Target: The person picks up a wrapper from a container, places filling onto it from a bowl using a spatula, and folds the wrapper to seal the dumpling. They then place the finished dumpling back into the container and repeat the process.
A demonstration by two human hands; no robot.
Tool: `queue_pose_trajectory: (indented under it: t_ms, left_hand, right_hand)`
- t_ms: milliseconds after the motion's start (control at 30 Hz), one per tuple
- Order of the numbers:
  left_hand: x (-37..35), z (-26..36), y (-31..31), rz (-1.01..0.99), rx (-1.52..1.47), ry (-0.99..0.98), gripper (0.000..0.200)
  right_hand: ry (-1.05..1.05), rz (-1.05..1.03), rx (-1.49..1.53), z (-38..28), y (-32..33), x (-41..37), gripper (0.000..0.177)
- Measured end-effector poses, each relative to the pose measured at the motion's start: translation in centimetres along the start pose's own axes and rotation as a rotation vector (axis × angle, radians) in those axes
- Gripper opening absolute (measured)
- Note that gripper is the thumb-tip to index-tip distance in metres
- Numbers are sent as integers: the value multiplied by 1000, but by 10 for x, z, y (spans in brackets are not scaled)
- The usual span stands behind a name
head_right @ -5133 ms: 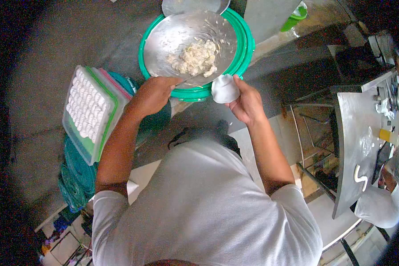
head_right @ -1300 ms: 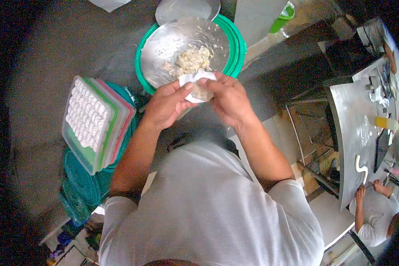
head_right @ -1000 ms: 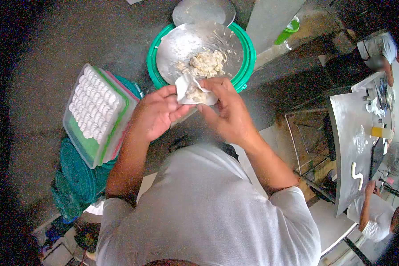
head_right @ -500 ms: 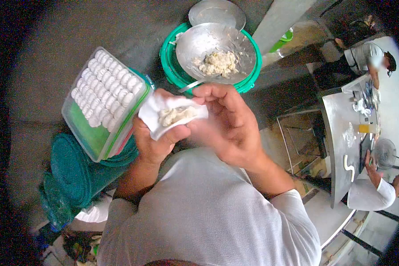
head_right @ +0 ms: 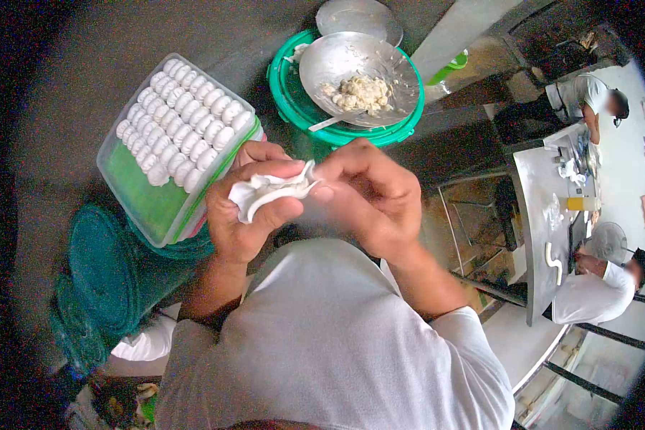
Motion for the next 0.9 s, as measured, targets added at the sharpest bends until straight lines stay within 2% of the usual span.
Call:
queue_pose_trajectory:
  t_ms: [33, 67, 100, 133, 167, 200, 233, 300, 333, 367, 433, 467, 500, 533, 567, 600, 633, 667, 733, 800, 867, 900]
  left_hand:
    - [0, 3, -1, 2, 9, 1, 34]
    - [0, 7, -2, -2, -2, 38, 34]
    - [-1, 11, -4, -4, -14, 76, 34]
    - [-1, 18, -9, 0, -1, 75, 34]
    - [-2, 23, -15, 97, -154, 149, 34]
    - [-1, 25, -20, 194, -308, 223, 35]
    - [0, 23, -21, 196, -299, 221, 35]
    - [5, 19, -21, 27, 56, 16, 38]
    - [10, 23, -23, -66, 203, 6, 43]
    - [14, 26, -28, -69, 208, 8, 43]
    - [19, 29, -40, -55, 166, 140, 46]
    - [17, 28, -54, 123, -205, 277, 45]
    - [19, 21, -57, 120, -200, 281, 45]
    - [21, 14, -58, 79, -136, 136, 44]
    - [23, 11, -60, 38, -73, -7, 43]
    - [29, 18, -64, -12, 53, -17, 39]
    - [32, 19, -68, -12, 56, -10, 39]
    - [34, 18, -73, -21, 47, 35, 38]
    - [38, 19, -84, -31, 42, 85, 37]
    - [37, 19, -92, 164, -235, 185, 33]
    - [39, 14, -90, 97, -130, 156, 33]
    - [39, 12, -90, 33, -29, 122, 33]
  right_hand:
    - [-80, 80, 231, -4, -3, 1, 19]
    - [-164, 24, 314, -8, -3, 4, 10]
    - [-162, 17, 322, -5, 4, 3, 10]
    - [-115, -61, 233, 0, 12, 2, 12]
    - [-64, -138, 144, 2, 17, 1, 15]
    - [-46, -119, 118, 0, 17, 1, 16]
    - [-42, -125, 125, -2, 18, 1, 16]
    - [12, -54, 0, -13, 23, -1, 12]
    - [18, 4, 151, -18, 21, -2, 15]
    - [20, 5, 157, -18, 31, -5, 15]
    - [123, -198, -204, -20, 54, -8, 19]
    - [127, -196, -199, -20, 62, -6, 19]
    - [187, -249, -271, -23, 68, -6, 18]
    - [246, -302, -341, -25, 73, -6, 17]
    - [246, -299, -335, -29, 70, -8, 17]
    - [154, -133, -133, -32, 65, -10, 13]
    - [61, 31, 68, -32, 65, -13, 10]
    - [59, 30, 76, -32, 74, -13, 10]
    - [173, -193, -255, -34, 91, -12, 10]
    - [215, -217, -270, -31, 98, -10, 10]
    - [258, -239, -289, -31, 96, -11, 10]
    - [177, -117, -160, -33, 91, -12, 10]
Point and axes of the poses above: each hand's wrist, its own x-axis towards the middle knuckle, its own y-axis out of the back of the hand, z = x × y, the point moved 2 cm from there along x, towards the middle knuckle, and after that the axes turned 9 degrees about -z, right-handed, at the moved point
